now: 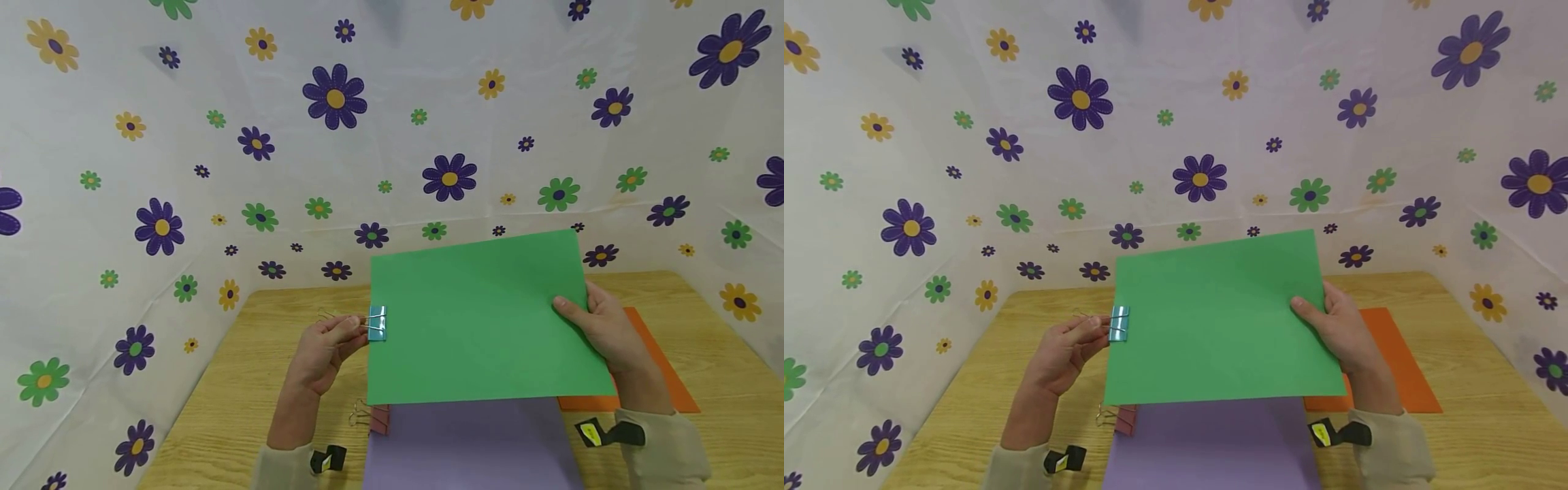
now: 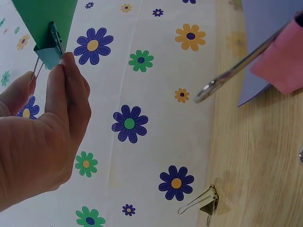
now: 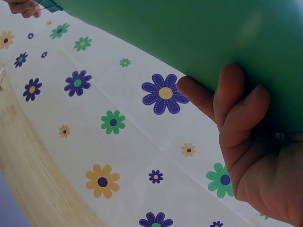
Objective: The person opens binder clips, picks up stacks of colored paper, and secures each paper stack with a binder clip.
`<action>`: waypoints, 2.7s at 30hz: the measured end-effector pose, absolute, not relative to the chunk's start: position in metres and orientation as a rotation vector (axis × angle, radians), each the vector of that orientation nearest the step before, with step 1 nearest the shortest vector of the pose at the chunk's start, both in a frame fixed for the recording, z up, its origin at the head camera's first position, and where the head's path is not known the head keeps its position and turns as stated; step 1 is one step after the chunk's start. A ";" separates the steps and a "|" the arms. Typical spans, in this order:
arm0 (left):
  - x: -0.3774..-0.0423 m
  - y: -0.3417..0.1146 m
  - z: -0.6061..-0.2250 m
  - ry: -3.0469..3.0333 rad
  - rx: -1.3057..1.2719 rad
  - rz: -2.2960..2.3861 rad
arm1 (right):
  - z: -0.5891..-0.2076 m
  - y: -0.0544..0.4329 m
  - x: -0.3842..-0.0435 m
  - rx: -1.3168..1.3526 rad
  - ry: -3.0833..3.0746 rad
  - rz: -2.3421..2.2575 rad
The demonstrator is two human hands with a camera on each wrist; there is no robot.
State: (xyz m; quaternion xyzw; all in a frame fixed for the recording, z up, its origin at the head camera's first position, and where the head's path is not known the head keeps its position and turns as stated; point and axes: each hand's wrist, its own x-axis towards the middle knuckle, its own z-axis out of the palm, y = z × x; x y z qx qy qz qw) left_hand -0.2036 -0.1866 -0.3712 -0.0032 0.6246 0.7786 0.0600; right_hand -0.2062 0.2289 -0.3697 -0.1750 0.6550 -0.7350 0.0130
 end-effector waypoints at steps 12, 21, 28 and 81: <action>-0.207 -0.181 -0.375 1.844 -0.029 2.436 | -0.370 0.230 -0.206 -0.563 2.055 -2.301; -0.207 -0.181 -0.375 1.871 -0.032 2.393 | -0.370 0.230 -0.206 -0.540 2.068 -2.313; -0.206 -0.182 -0.373 1.884 -0.046 2.379 | -0.371 0.231 -0.207 -0.560 2.060 -2.305; -0.209 -0.191 -0.377 1.913 -0.121 2.462 | -0.376 0.234 -0.210 -0.804 2.112 -2.005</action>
